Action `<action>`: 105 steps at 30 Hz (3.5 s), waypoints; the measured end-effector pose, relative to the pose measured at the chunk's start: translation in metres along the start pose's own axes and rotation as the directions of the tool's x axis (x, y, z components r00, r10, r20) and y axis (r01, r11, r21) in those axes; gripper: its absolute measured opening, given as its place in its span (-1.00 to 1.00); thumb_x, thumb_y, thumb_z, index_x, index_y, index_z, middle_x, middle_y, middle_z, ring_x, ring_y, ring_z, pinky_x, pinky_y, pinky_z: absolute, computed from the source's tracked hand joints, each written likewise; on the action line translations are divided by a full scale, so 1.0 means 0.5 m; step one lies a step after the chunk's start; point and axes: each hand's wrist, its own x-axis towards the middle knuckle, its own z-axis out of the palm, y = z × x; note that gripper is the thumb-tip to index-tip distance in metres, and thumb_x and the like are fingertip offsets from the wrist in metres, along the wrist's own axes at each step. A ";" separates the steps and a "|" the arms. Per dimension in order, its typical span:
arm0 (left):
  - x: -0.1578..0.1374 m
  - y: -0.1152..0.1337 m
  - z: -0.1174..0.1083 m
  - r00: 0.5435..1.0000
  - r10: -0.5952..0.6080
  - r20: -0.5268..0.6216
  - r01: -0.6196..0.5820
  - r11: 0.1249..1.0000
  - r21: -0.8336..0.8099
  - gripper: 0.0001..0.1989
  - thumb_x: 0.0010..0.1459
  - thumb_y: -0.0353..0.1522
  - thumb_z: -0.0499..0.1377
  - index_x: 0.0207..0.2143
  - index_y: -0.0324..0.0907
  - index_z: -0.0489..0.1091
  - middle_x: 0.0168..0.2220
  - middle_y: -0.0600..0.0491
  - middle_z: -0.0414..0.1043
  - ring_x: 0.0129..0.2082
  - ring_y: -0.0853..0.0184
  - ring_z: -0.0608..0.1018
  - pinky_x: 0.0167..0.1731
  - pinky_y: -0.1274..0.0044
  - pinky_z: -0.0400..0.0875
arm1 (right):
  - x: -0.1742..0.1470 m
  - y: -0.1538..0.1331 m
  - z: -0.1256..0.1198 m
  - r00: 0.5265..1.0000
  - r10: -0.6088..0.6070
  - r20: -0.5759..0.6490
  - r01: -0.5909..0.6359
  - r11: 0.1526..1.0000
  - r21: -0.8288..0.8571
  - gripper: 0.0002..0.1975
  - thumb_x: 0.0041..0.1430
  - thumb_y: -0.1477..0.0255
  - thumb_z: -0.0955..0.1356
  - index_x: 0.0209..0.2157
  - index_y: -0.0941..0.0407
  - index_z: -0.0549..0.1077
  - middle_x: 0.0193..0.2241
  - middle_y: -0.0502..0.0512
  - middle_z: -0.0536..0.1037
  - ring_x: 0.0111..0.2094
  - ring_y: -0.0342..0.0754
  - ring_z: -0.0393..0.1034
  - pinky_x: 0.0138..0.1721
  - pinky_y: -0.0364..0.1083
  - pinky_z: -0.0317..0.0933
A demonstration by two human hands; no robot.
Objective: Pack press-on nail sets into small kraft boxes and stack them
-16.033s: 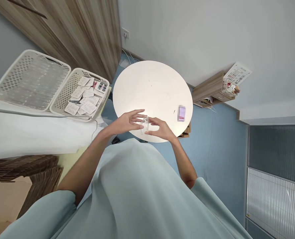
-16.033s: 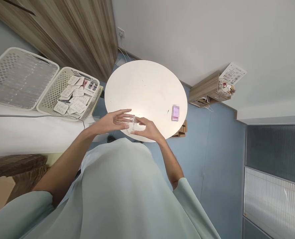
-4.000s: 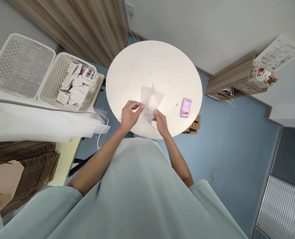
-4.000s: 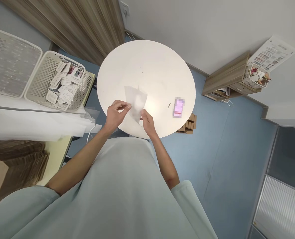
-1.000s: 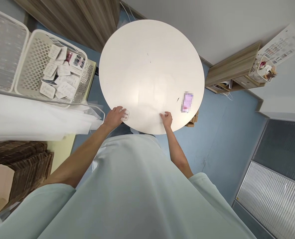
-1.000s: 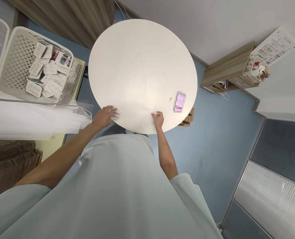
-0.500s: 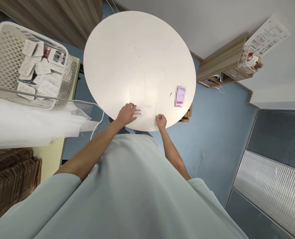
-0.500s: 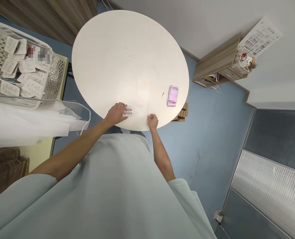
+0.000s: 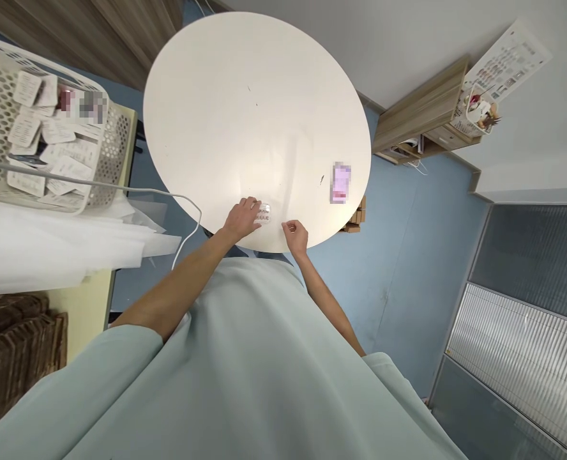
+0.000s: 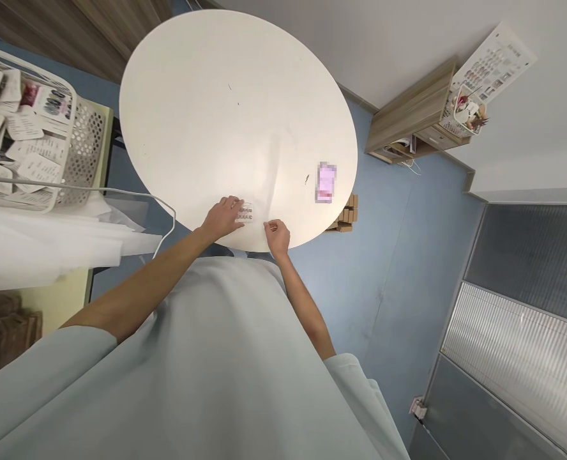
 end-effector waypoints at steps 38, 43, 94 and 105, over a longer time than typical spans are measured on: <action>-0.013 -0.034 0.036 0.793 -0.607 0.052 0.567 0.706 -0.425 -0.74 0.23 -0.14 0.23 -0.17 -0.06 0.59 -0.14 -0.16 0.69 -0.04 -0.13 0.65 -0.05 0.09 0.59 | 0.081 -0.045 0.074 0.989 0.059 0.138 -0.047 0.995 -0.091 -0.70 0.35 0.15 0.48 -0.08 0.08 0.61 -0.03 0.23 0.73 0.06 0.15 0.61 0.10 0.07 0.44; -0.011 -0.035 0.044 0.778 -0.627 0.035 0.575 0.689 -0.440 -0.70 0.24 -0.09 0.22 -0.14 -0.05 0.60 -0.16 -0.20 0.68 0.00 -0.20 0.64 -0.06 0.02 0.58 | 0.083 -0.051 0.099 0.979 0.065 0.193 -0.052 0.996 -0.075 -0.73 0.33 0.16 0.48 -0.12 0.07 0.61 -0.04 0.21 0.73 0.03 0.12 0.63 0.03 0.02 0.47; -0.053 -0.032 -0.013 0.973 -0.228 0.041 0.219 0.848 -0.484 -0.13 0.22 -0.22 0.30 0.52 -0.21 0.17 0.50 -0.21 0.29 0.44 -0.02 0.43 0.39 0.23 0.36 | 0.099 -0.063 0.024 0.808 -0.337 0.483 0.456 0.877 -0.151 -0.57 0.34 0.45 0.35 0.22 0.01 0.43 0.26 0.12 0.57 -0.14 0.06 0.55 -0.02 0.05 0.46; -0.023 -0.040 -0.041 0.832 -0.553 0.042 0.457 0.642 -0.616 -0.42 0.25 -0.27 0.33 0.29 -0.14 0.38 0.15 -0.09 0.62 0.13 0.09 0.64 0.13 0.33 0.54 | 0.166 -0.105 0.047 0.884 -0.222 0.412 0.304 0.941 -0.146 -0.77 0.45 0.27 0.36 0.04 0.03 0.51 0.02 0.09 0.68 -0.17 0.00 0.57 -0.05 -0.01 0.43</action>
